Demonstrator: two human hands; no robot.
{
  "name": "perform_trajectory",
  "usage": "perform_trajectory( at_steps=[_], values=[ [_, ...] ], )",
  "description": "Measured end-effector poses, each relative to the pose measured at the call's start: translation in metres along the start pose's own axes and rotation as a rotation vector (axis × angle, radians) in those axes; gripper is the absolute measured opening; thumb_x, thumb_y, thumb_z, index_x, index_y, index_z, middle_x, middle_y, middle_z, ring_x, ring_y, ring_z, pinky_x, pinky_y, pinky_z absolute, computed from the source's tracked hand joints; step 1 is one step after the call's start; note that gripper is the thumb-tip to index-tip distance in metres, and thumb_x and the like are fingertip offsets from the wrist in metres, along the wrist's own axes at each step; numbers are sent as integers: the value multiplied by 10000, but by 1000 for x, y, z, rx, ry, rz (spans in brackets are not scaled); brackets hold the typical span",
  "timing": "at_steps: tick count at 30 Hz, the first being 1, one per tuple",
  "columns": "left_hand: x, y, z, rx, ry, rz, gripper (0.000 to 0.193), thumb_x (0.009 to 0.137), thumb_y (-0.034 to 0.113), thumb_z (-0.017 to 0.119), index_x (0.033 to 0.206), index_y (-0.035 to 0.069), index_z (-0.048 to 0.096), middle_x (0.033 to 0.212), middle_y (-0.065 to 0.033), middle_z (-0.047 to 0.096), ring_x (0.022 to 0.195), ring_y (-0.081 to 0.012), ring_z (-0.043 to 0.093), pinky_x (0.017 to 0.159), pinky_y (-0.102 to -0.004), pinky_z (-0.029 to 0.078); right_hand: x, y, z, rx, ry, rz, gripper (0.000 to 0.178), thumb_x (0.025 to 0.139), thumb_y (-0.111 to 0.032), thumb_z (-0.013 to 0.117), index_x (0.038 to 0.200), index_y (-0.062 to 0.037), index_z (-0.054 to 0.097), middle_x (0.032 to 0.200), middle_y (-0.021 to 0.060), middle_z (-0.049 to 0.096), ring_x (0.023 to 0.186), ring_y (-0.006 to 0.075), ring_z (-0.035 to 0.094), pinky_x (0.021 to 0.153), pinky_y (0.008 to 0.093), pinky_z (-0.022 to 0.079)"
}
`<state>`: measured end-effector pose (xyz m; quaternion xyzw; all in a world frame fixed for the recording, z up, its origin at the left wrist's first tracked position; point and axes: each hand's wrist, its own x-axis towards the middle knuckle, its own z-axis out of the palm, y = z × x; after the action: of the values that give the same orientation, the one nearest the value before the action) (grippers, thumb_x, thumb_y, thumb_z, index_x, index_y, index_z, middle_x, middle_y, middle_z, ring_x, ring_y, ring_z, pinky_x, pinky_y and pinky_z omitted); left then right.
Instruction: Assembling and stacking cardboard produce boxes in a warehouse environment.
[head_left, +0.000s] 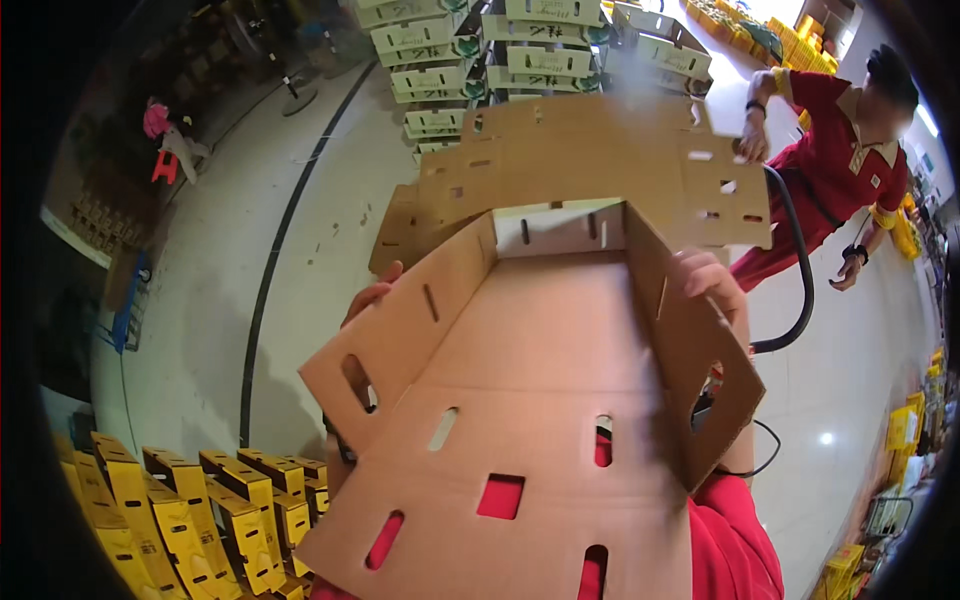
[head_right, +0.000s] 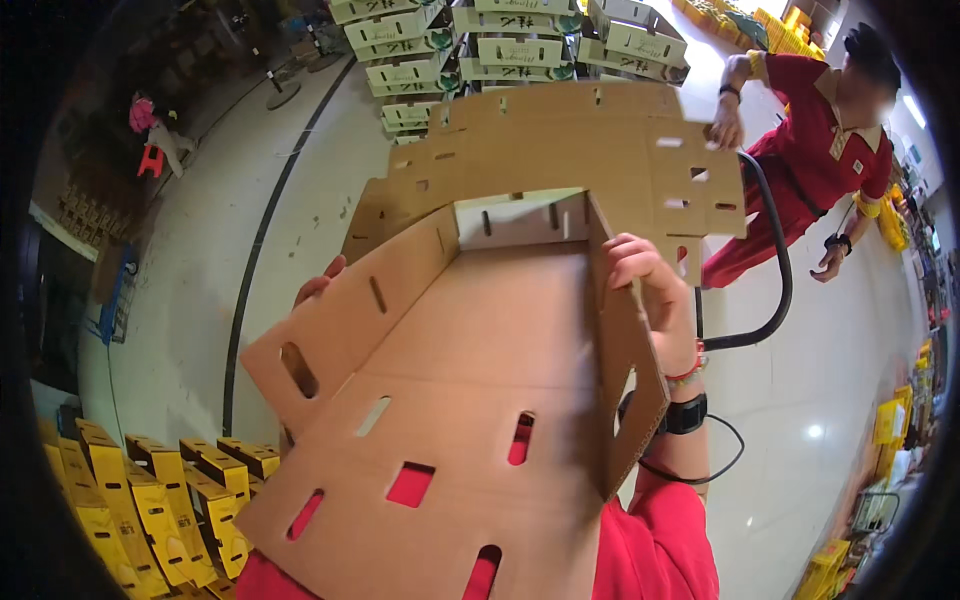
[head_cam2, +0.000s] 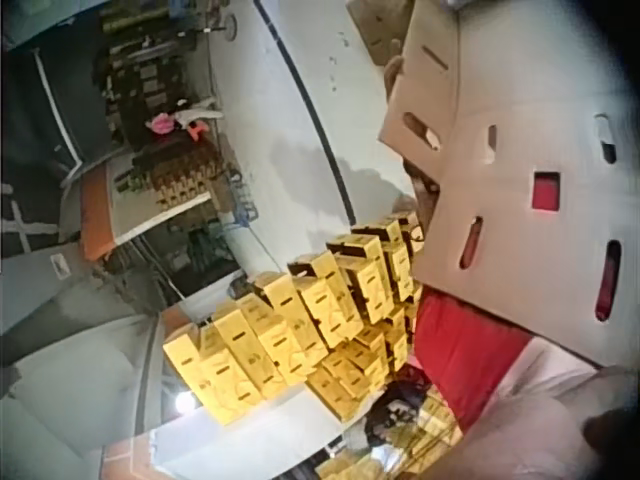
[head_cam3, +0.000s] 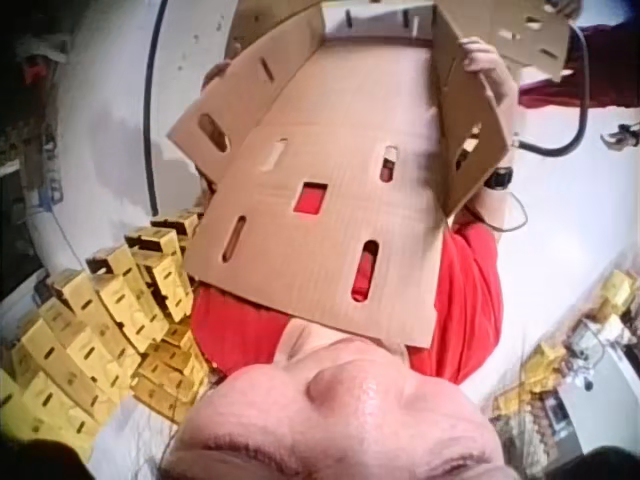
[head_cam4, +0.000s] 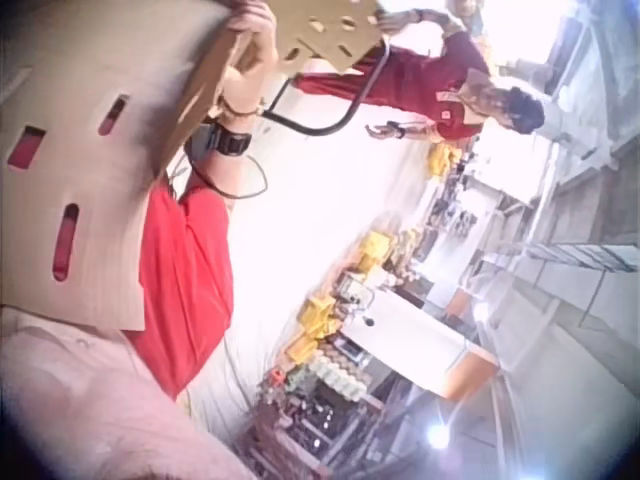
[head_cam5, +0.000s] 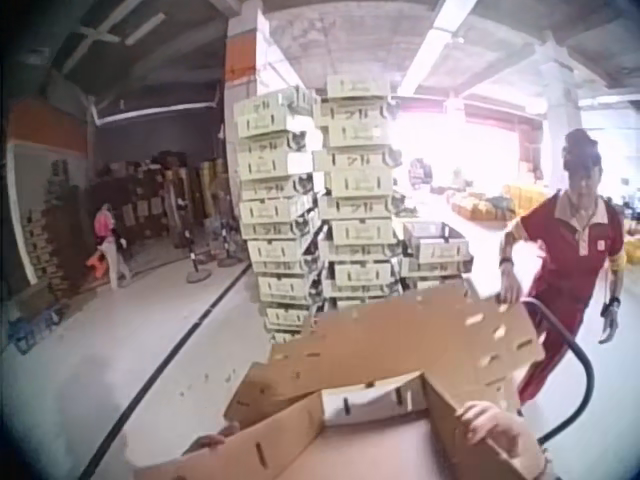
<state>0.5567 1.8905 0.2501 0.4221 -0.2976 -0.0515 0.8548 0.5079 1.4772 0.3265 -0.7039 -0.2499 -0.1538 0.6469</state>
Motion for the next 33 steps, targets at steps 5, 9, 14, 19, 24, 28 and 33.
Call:
perform_trajectory(
  at_steps=[5,9,14,19,24,28,33],
  values=[
    [24,-8,7,-118,-82,-134,452,824,310,682,1165,71,507,1416,-150,328,1325,-361,319,1055,-527,371,3,-11,-15,196,36,240,197,818,-179,649,907,-81,503,1007,77,535,1091,236,456,992,357,318],
    [47,-6,15,115,99,-249,341,817,292,700,994,69,512,1218,-109,495,1273,-283,392,1000,-418,399,-5,-13,-25,169,49,293,326,697,-167,720,899,-82,479,995,46,531,1057,213,476,985,339,334],
    [61,-9,64,684,58,-202,392,760,313,770,851,66,479,953,-23,551,1035,-172,533,878,-311,433,-37,-19,-24,-279,178,432,350,664,-95,746,831,-59,441,997,67,527,948,133,481,833,271,413],
    [54,-25,110,1248,28,-232,451,666,293,811,883,53,498,932,-118,565,829,-259,549,767,-340,448,-73,-28,-12,-642,206,384,424,641,-125,810,866,-36,462,1048,126,531,883,212,545,751,304,461],
    [32,-23,109,1160,-106,6,447,683,134,790,1011,45,499,1126,-158,559,1049,-337,551,886,-388,442,-105,-39,-12,-834,178,276,523,646,-114,798,1100,-56,545,1180,152,506,943,279,571,752,336,487],
    [9,5,106,1060,-364,-138,440,728,-15,699,1120,46,510,1265,-168,528,1234,-376,470,1039,-448,370,-118,-66,-26,-736,-167,306,553,695,19,642,1233,-51,533,1309,181,480,1136,331,534,929,369,458],
    [-8,38,109,984,-526,-545,646,688,-112,622,1281,91,468,1416,-180,393,1373,-365,270,1107,-432,280,-121,-104,-39,-474,-432,676,725,751,-51,626,1406,-63,314,1454,200,290,1296,391,377,1045,384,358]
  ],
)
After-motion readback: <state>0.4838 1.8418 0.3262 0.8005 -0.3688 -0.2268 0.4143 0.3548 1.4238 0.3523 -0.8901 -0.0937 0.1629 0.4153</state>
